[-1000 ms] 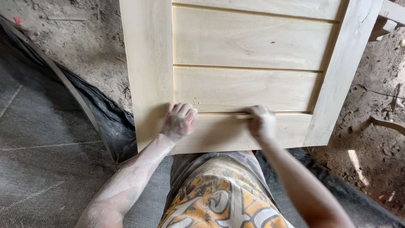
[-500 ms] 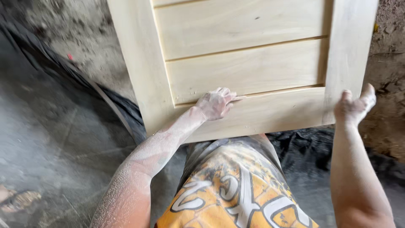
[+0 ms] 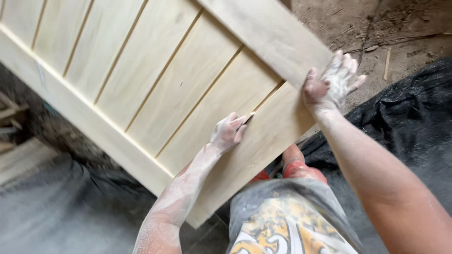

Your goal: The person applies a finish or cleaner to a wooden door with a cloth, wiping along the panels and frames, then uses a small wooden stick to clean or scrape material from the recessed grooves.

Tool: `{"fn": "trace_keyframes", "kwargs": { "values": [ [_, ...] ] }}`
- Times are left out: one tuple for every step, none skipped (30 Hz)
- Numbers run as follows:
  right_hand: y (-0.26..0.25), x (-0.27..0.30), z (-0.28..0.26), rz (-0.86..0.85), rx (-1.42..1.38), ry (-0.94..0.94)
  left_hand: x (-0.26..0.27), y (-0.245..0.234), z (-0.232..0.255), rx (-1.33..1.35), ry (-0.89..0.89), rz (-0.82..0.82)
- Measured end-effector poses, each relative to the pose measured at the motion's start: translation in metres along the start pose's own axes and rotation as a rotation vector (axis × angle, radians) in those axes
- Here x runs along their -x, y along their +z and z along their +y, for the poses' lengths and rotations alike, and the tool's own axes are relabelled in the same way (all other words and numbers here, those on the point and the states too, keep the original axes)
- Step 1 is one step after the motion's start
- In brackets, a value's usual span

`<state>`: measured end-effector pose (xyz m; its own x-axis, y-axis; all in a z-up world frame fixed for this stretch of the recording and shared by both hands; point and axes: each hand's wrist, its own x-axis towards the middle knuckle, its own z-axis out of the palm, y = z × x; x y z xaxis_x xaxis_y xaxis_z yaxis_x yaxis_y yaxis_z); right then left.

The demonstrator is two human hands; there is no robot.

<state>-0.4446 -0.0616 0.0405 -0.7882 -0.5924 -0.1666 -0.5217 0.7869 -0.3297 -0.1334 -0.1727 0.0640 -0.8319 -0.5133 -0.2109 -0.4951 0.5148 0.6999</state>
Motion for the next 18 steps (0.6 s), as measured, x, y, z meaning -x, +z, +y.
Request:
{"fn": "trace_keyframes", "kwargs": {
  "values": [
    [-0.001,-0.002,-0.002,0.001,0.012,-0.016,-0.028,0.006,0.006,-0.024,0.031,-0.028],
    [-0.002,-0.003,-0.005,0.002,0.024,-0.031,-0.056,0.011,0.011,-0.048,0.062,-0.055],
    [-0.004,0.0,-0.006,-0.016,-0.01,-0.008,-0.081,0.018,0.016,-0.129,0.075,-0.075],
    [-0.006,0.002,-0.006,-0.034,-0.045,0.014,-0.1,0.025,0.021,-0.21,0.089,-0.095],
    [-0.008,0.0,-0.008,-0.037,-0.085,0.035,-0.117,0.028,0.026,-0.243,0.014,-0.15],
    [-0.01,0.002,-0.009,-0.051,-0.08,0.043,-0.131,0.03,0.031,-0.278,-0.061,-0.204],
    [-0.012,0.002,-0.01,-0.058,-0.074,0.049,-0.141,0.031,0.037,-0.313,-0.132,-0.252],
    [-0.012,0.002,-0.01,-0.066,-0.067,0.055,-0.147,0.033,0.042,-0.222,-0.062,-0.083],
    [-0.009,0.006,-0.01,-0.041,-0.06,0.05,-0.142,0.038,0.048,-0.114,-0.001,0.073],
    [-0.003,0.004,-0.011,-0.016,-0.051,0.045,-0.137,0.04,0.05,-0.002,0.06,0.227],
    [0.002,0.002,-0.009,0.0,-0.032,0.029,-0.131,0.044,0.052,-0.004,0.054,0.247],
    [0.009,0.0,-0.009,0.024,-0.02,0.021,-0.126,0.047,0.051,-0.006,0.048,0.266],
    [0.017,0.004,-0.01,0.023,-0.007,-0.012,-0.104,0.047,0.046,-0.013,0.0,0.305],
    [0.024,0.005,-0.012,0.021,0.002,-0.039,-0.079,0.045,0.038,-0.021,0.011,0.297],
    [0.026,0.004,-0.01,0.035,0.007,-0.052,-0.053,0.037,0.025,-0.044,0.018,0.297],
    [0.026,0.0,-0.006,0.05,0.004,-0.064,-0.028,0.028,0.012,-0.068,0.025,0.296],
    [0.025,0.0,-0.004,0.059,0.0,-0.067,-0.001,0.016,-0.001,-0.065,-0.031,0.257],
    [0.025,0.0,-0.006,0.075,0.006,-0.081,0.044,0.003,-0.012,-0.061,-0.087,0.217]
  ]
}}
